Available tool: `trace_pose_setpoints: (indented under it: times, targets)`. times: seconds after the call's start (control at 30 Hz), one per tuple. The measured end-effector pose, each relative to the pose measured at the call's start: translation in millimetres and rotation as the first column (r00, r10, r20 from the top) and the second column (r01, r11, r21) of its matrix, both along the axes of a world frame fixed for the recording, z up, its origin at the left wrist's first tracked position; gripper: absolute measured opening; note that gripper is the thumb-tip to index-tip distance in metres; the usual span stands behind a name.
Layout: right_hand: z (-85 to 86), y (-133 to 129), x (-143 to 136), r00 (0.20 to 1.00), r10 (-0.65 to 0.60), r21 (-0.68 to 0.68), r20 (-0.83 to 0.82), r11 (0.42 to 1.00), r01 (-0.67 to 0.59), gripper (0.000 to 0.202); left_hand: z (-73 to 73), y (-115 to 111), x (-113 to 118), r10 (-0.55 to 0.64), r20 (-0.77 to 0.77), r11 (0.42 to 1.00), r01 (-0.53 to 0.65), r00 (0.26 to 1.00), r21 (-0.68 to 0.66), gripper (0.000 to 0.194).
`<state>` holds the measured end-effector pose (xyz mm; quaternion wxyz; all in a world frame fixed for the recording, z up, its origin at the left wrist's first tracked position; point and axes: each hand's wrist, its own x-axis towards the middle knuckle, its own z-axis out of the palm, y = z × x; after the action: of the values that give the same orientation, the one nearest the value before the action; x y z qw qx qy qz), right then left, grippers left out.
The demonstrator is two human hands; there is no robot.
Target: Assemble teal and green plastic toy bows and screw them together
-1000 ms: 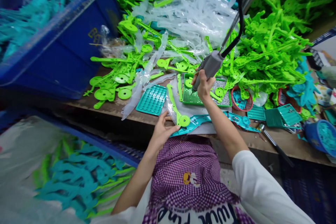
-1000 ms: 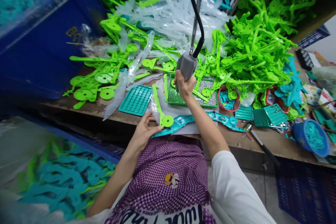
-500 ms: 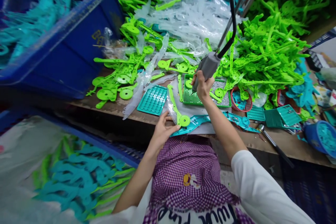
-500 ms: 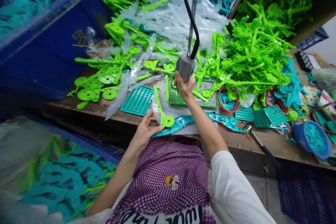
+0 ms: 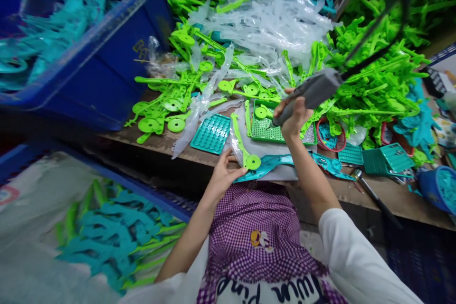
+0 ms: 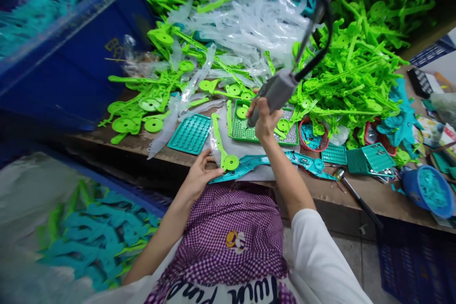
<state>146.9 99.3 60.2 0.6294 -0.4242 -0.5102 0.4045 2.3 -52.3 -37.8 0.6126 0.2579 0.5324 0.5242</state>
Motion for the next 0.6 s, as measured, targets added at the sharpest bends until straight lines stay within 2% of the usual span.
trace_pose_setpoints:
  times: [0.1,0.17,0.23,0.37,0.5,0.6]
  targets:
    - [4.1,-45,-2,0.976,0.202,0.012,-0.084,0.979,-0.201,0.07,4.3,-1,-2,-0.022,0.025,1.0,0.022,0.999,0.001,0.095]
    - [-1.3,-71,-9,0.919,0.381,-0.003,-0.103,0.923,-0.384,0.075,6.5,-1,-3,-0.037,0.051,0.999,0.037,0.998,0.009,0.093]
    - [-9.3,-86,-17,0.868,0.483,-0.035,-0.114,0.871,-0.49,0.074,7.6,-1,-4,-0.053,0.071,0.999,0.052,0.996,0.012,0.093]
    - [-20.9,-88,-27,0.862,0.495,-0.075,-0.105,0.861,-0.504,0.063,5.0,0,-2,-0.041,0.057,0.999,0.04,0.998,0.02,0.098]
    - [-25.4,-84,-26,0.872,0.484,-0.09,-0.072,0.868,-0.489,0.052,-1.4,0,-1,-0.032,0.032,0.999,0.031,0.999,0.028,0.096]
    - [-27.1,-86,-25,0.851,0.525,-0.097,-0.011,0.847,-0.523,0.044,-4.6,0,0,-0.021,0.024,0.998,0.02,0.999,0.059,0.093]
